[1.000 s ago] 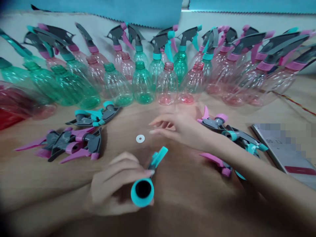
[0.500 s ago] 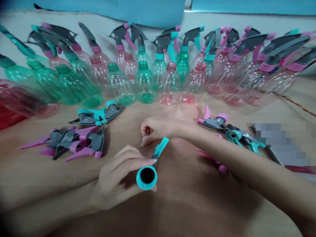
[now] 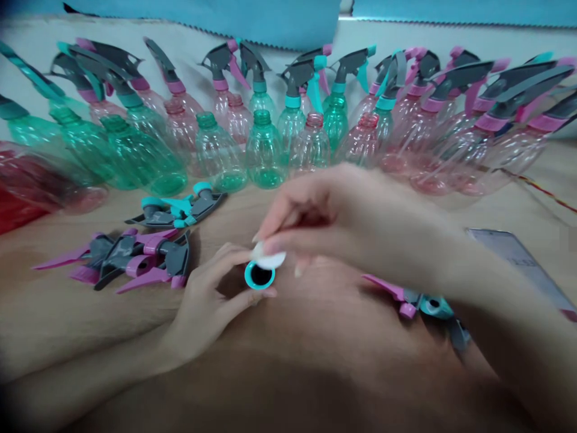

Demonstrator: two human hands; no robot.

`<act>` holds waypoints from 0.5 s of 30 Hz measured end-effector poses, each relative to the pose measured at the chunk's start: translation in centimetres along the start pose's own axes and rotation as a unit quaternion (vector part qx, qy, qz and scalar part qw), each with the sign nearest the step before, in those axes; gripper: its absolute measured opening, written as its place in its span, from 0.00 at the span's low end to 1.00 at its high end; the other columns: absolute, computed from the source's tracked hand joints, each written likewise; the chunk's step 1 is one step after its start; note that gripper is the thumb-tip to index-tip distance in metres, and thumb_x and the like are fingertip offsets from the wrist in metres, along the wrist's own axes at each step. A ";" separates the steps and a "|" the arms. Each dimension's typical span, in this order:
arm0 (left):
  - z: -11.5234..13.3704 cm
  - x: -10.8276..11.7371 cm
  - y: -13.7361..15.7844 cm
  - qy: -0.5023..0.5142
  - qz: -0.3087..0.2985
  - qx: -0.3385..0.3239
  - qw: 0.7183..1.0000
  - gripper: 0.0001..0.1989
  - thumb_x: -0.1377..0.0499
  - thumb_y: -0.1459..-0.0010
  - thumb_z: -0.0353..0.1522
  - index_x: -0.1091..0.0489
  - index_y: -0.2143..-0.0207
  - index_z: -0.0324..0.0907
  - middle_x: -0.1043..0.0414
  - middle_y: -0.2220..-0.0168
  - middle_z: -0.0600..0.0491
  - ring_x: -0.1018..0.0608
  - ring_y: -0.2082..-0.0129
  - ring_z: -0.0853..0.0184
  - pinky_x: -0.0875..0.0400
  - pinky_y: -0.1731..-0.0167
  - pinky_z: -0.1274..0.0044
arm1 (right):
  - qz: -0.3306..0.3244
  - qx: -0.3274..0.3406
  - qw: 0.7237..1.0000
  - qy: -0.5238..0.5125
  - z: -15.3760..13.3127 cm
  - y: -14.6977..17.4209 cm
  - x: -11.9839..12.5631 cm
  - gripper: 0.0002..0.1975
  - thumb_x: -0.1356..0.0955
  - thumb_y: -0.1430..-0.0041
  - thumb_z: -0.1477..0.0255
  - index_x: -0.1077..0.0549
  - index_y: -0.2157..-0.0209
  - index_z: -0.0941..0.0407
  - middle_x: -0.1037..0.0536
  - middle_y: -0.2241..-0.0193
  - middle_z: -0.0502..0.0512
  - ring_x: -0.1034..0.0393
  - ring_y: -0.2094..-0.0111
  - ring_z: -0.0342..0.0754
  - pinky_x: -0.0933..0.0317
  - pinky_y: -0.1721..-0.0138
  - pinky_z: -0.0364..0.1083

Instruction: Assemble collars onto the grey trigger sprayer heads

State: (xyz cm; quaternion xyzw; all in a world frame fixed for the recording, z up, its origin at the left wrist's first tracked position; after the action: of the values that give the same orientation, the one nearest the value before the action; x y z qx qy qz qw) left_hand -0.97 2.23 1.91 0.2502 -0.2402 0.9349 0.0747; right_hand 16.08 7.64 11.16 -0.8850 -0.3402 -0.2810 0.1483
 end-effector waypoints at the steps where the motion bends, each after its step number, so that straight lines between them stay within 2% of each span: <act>1: 0.0 0.0 0.0 0.000 -0.002 -0.003 1.000 0.14 0.33 0.47 0.29 0.29 0.57 0.45 0.28 0.65 0.54 0.28 0.64 0.66 0.34 0.66 0.75 | 0.006 0.007 1.000 -0.003 -0.4 0.2 -0.7 0.03 0.29 0.45 0.67 0.23 0.70 0.50 0.22 0.77 0.43 0.30 0.77 0.39 0.40 0.78 0.39; 3: -0.1 0.0 0.1 -0.005 -0.007 -0.004 1.000 0.12 0.33 0.47 0.28 0.28 0.60 0.44 0.29 0.66 0.55 0.28 0.65 0.66 0.34 0.66 0.76 | -0.003 0.012 1.000 0.005 -0.5 0.0 -2.2 0.03 0.28 0.45 0.70 0.23 0.73 0.51 0.23 0.79 0.42 0.30 0.77 0.39 0.40 0.77 0.39; 7: 0.1 -0.1 0.1 -0.018 -0.014 0.002 1.000 0.09 0.32 0.48 0.30 0.29 0.65 0.42 0.30 0.68 0.56 0.29 0.66 0.67 0.35 0.67 0.77 | -0.032 0.020 0.999 0.028 0.8 -0.7 -3.8 0.04 0.29 0.44 0.71 0.21 0.72 0.52 0.20 0.75 0.45 0.29 0.75 0.41 0.41 0.77 0.41; 12: 0.2 -0.1 -0.1 -0.023 -0.007 -0.012 1.000 0.14 0.31 0.50 0.32 0.29 0.63 0.41 0.30 0.68 0.56 0.29 0.66 0.67 0.35 0.67 0.77 | -0.018 0.078 0.985 0.152 1.0 -0.7 -3.0 0.05 0.30 0.43 0.69 0.19 0.70 0.49 0.22 0.72 0.46 0.33 0.73 0.42 0.45 0.73 0.43; 15: 0.2 -0.1 -0.1 -0.020 -0.010 -0.013 1.000 0.15 0.31 0.50 0.32 0.29 0.61 0.42 0.28 0.66 0.55 0.28 0.65 0.67 0.34 0.66 0.76 | -0.042 0.099 0.980 0.167 0.8 -0.2 -2.5 0.07 0.31 0.41 0.70 0.20 0.69 0.46 0.22 0.68 0.46 0.32 0.71 0.42 0.44 0.69 0.44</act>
State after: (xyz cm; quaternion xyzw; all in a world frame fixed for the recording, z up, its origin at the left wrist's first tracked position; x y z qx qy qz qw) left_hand -0.75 2.19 2.04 0.2701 -0.2512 0.9259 0.0820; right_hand 14.71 6.88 9.09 -0.7913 -0.3739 -0.3958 0.2780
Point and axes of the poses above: each hand's wrist, its own y-axis away from the middle knuckle, its own x-axis out of the back of the hand, z = x × y, the point moved 4 cm from there along -y, towards the middle knuckle
